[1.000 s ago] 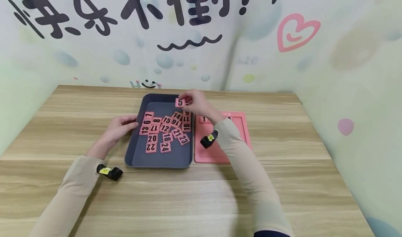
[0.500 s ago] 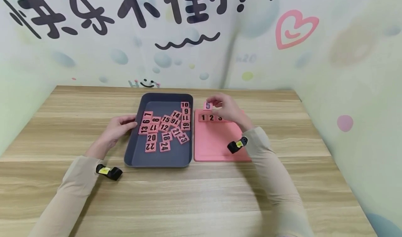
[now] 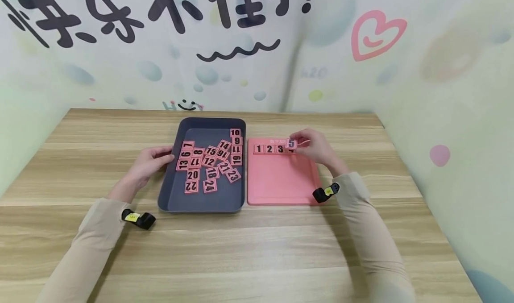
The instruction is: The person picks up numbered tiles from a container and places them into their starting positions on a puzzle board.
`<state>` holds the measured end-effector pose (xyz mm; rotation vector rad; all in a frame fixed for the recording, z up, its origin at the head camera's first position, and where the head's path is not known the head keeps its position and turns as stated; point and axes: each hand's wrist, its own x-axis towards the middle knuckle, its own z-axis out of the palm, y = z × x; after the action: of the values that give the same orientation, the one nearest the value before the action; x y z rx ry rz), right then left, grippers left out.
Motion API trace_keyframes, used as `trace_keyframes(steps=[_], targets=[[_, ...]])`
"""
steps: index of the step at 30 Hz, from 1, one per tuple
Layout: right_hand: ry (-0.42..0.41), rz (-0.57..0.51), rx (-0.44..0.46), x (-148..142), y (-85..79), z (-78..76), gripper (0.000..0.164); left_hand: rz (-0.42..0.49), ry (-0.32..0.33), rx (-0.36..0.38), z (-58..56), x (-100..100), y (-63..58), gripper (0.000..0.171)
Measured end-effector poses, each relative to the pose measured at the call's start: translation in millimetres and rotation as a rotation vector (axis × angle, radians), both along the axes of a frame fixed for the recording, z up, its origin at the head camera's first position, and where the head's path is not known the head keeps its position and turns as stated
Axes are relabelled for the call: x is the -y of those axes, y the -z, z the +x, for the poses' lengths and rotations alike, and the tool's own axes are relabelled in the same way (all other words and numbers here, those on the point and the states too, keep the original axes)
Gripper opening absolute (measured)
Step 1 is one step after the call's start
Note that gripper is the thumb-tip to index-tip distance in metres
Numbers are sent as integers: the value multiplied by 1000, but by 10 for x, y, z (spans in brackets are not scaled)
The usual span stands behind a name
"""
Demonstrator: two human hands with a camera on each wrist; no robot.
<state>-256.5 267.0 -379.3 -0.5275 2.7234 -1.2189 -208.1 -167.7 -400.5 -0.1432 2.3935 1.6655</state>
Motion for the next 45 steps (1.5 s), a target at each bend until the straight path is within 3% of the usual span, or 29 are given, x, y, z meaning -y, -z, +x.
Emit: trace_keyframes(steps=[15, 29, 45], targets=[[29, 106, 23, -321, 105, 4, 38, -17, 6, -9, -3, 14, 3, 44], [-39, 200, -82, -300, 193, -85, 26, -18, 2, -5, 10, 12, -19, 45], [32, 220, -58, -210, 134, -108, 35, -16, -3, -3, 7, 17, -16, 45]])
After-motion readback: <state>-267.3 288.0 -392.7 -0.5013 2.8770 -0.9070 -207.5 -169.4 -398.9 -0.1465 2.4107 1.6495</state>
